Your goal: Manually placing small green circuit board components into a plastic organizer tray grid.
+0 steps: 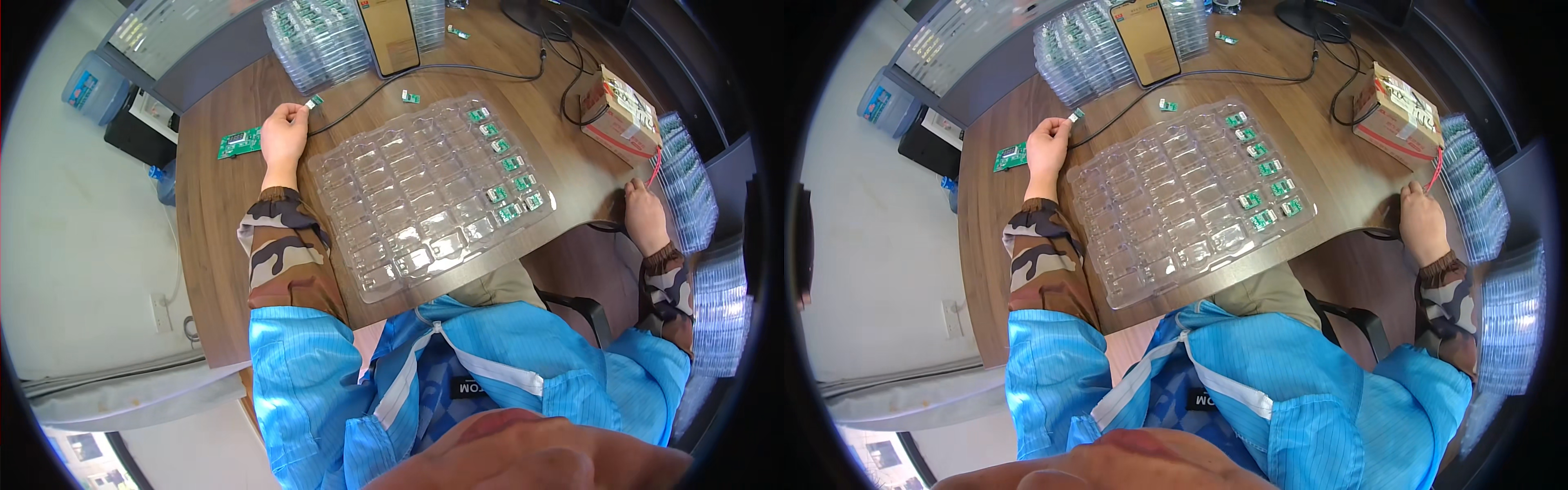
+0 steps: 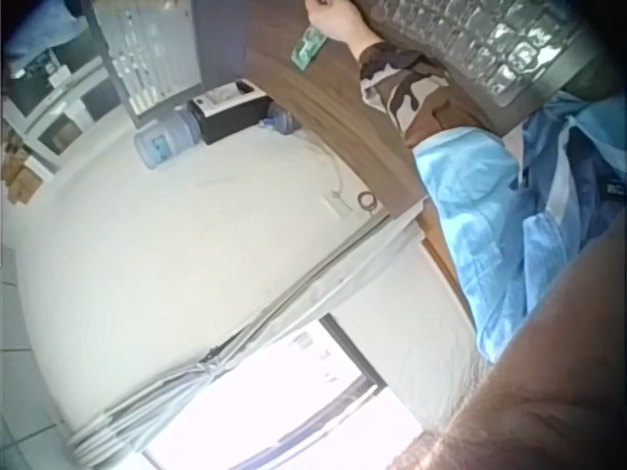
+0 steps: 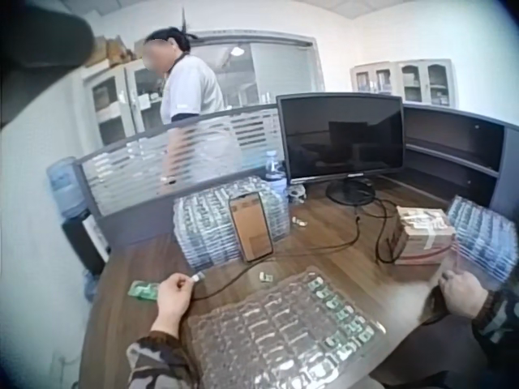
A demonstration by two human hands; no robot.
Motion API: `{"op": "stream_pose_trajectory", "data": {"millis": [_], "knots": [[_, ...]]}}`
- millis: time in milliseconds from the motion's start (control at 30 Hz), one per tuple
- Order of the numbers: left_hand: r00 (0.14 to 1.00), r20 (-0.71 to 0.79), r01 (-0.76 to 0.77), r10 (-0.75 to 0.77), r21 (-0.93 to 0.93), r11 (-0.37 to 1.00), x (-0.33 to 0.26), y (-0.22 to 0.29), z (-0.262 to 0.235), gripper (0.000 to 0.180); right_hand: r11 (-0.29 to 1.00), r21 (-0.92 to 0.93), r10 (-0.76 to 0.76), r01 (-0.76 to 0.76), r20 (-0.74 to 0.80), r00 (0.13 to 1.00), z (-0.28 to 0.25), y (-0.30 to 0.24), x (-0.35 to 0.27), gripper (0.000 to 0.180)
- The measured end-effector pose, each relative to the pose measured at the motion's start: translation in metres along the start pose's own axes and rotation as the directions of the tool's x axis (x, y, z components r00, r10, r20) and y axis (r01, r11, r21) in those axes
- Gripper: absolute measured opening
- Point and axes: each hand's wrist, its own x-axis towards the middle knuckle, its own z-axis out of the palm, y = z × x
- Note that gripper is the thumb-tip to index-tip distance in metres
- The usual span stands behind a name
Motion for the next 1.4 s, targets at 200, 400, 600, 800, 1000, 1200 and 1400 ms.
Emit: {"op": "stream_pose_trajectory", "data": {"millis": [200,400,600,800,1000,1200,1400], "knots": [[1.000,-0.004,-0.013,0.013,0.001,1.000,0.002,-0.001,0.001,0.020,0.998,0.034,0.050,-0.049,-0.017,0.999,0.001,-0.002,0.002,0.012],[1.000,0.000,-0.007,0.007,0.001,1.000,0.001,0.000,0.001,0.020,0.996,0.040,0.076,-0.076,0.004,0.997,0.003,-0.001,0.005,0.014],[1.000,-0.011,-0.008,0.008,0.010,1.000,-0.001,0.003,0.000,0.021,0.991,0.076,0.103,-0.106,0.043,0.994,0.003,-0.001,0.007,0.015],[1.000,-0.005,-0.004,0.004,0.000,1.000,-0.001,0.004,-0.002,0.021,0.990,0.072,0.116,-0.120,0.061,0.991,0.002,-0.001,0.010,0.016],[1.000,-0.016,-0.012,0.012,0.006,1.000,-0.002,0.003,-0.001,0.021,0.992,0.057,0.111,-0.113,0.032,0.993,-0.002,-0.004,0.008,0.017],[0.999,-0.028,-0.039,0.039,-0.003,0.999,-0.002,0.001,0.000,0.020,0.971,0.239,0.014,-0.026,0.051,0.999,0.004,0.009,0.003,0.014],[0.999,-0.018,-0.040,0.040,-0.014,0.999,0.000,-0.003,0.003,0.020,0.972,0.234,0.001,-0.008,0.030,1.000,0.005,0.007,0.000,0.012]]}}
